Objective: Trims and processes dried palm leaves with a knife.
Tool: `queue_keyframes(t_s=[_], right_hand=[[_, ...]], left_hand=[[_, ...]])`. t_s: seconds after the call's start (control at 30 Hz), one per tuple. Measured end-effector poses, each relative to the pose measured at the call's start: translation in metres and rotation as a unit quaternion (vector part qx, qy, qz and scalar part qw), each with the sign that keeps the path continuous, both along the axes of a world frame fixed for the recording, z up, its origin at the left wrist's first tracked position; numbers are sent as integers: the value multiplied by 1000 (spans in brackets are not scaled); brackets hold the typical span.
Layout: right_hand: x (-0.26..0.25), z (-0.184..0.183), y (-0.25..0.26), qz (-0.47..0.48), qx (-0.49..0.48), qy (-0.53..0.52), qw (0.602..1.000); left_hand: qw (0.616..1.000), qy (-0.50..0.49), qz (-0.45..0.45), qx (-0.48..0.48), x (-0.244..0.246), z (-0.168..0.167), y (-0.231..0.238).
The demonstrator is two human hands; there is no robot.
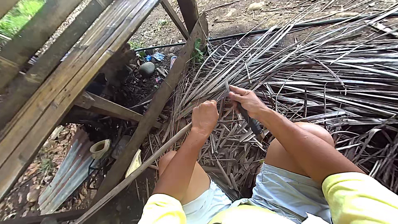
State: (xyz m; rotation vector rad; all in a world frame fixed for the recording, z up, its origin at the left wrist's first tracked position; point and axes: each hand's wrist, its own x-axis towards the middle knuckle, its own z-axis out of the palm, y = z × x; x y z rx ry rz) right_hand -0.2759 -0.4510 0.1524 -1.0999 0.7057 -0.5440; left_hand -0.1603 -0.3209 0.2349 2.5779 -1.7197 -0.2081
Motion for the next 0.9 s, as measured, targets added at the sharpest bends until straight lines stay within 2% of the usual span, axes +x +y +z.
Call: queue_keyframes(t_s=[0.17, 0.3, 0.53, 0.6, 0.7, 0.77, 0.83, 0.9], right_hand=[[-15, 1, -33, -71, 7, -10, 997], [-27, 0, -56, -172, 5, -10, 985], [-30, 1, -57, -320, -5, -42, 947], [-37, 10, -58, -277, 0, -29, 961], [-30, 23, -26, -57, 8, -29, 998], [-17, 20, 4, 72, 39, -47, 996], [-7, 13, 24, 122, 75, -73, 987], [-2, 9, 26, 102, 106, -87, 985]], left_hand=[[996, 55, -36, -68, 10, 3, 16], [997, 74, 5, -15, 22, 9, 11], [997, 70, 33, 17, 33, 12, 6], [997, 63, 44, 14, 36, 12, 7], [995, 84, 57, 6, 38, 3, 1], [991, 129, 41, 0, 39, -4, -4], [987, 162, 13, -7, 37, -9, -6], [983, 182, -1, -16, 38, -12, -7]])
